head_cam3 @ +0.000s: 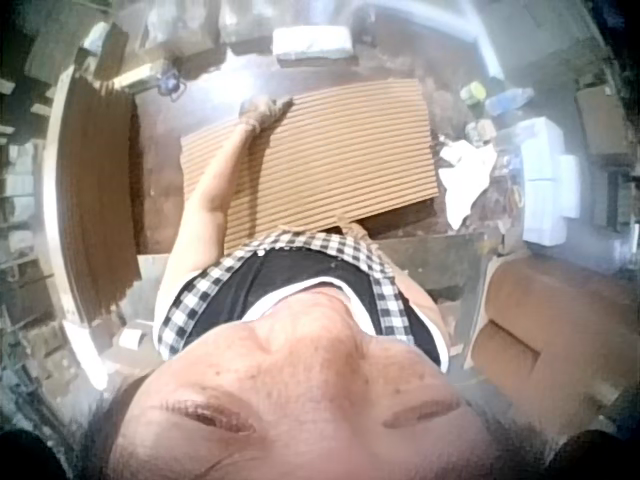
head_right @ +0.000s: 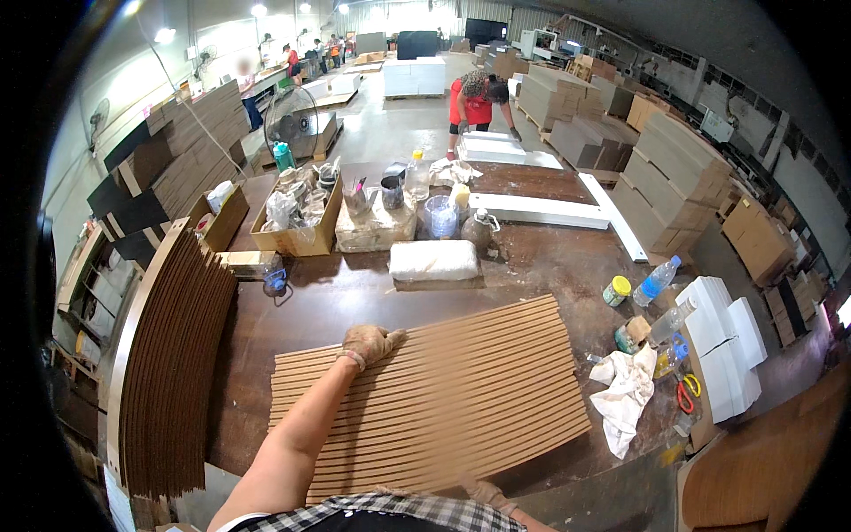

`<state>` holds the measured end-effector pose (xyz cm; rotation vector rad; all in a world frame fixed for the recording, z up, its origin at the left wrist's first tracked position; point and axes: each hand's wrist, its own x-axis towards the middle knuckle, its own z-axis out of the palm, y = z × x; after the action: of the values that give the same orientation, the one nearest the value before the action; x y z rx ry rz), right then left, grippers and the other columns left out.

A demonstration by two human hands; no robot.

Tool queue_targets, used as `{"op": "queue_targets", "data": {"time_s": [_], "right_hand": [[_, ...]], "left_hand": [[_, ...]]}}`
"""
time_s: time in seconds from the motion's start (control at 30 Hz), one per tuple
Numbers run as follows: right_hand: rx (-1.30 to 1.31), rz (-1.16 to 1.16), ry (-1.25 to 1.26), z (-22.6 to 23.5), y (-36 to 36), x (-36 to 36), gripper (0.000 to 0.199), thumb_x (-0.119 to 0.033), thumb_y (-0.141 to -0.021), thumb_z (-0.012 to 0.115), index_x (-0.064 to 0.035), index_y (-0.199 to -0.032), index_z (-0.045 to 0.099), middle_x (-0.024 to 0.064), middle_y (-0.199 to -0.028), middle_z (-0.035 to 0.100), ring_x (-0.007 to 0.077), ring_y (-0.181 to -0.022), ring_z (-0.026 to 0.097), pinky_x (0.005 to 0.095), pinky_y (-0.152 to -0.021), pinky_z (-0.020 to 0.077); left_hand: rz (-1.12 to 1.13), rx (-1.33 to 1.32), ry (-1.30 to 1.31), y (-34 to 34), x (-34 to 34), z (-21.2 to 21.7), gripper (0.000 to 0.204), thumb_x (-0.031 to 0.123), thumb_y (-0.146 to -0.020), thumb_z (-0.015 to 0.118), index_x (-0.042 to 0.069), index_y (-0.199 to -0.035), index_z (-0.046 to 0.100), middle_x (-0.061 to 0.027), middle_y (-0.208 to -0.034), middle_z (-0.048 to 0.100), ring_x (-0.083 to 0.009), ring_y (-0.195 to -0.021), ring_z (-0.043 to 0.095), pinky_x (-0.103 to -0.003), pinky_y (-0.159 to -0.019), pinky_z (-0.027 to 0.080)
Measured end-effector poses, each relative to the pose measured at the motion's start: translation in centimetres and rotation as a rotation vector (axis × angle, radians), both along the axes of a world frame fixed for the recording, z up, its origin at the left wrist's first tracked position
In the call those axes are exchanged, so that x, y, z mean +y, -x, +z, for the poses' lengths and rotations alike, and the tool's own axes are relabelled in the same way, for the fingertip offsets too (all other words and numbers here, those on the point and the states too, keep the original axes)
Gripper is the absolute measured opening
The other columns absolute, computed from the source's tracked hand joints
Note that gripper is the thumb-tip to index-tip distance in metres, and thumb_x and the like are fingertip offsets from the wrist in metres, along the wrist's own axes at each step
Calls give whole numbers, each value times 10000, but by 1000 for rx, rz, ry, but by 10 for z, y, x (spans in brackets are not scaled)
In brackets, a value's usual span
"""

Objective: The person wipes the surface of a wooden slatted panel with a white cloth and then moves it to a stack of similar panels on the table.

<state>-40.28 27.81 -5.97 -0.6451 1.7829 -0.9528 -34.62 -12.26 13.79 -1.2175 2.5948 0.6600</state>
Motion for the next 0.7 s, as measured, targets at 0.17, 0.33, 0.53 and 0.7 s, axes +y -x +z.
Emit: {"op": "queue_targets", "data": {"time_s": [0.17,0.33,0.53,0.7], "right_hand": [[3,-16,-39,-3,5,-5,672,-578,-1034,379,15,-1243,617,146,-1127,676,265,-1045,623,355,-938,469],[13,-16,-51,-4,9,-10,659,-571,-1034,380,13,-1232,615,143,-1118,671,262,-1037,619,352,-930,467],[17,-11,-61,-5,10,-10,644,-562,-1033,381,10,-1219,612,139,-1106,664,258,-1027,615,350,-921,465],[11,-37,-74,-6,5,-10,632,-554,-1032,382,8,-1208,609,136,-1097,659,255,-1019,611,347,-913,463]], "left_hand": [[41,27,-37,-1,-2,-5,677,646,-965,426,70,-1051,770,-165,-1064,738,-323,-1037,688,-396,-944,502],[49,31,-1,-2,-5,-12,685,667,-955,424,87,-1042,776,-153,-1050,743,-324,-1025,688,-399,-939,503],[73,31,-53,-2,-3,-9,679,672,-951,430,96,-1053,775,-139,-1062,746,-307,-1061,686,-388,-966,494],[61,28,-16,-2,0,-6,681,659,-959,414,89,-1055,773,-142,-1063,745,-312,-1061,685,-396,-968,491]]}}
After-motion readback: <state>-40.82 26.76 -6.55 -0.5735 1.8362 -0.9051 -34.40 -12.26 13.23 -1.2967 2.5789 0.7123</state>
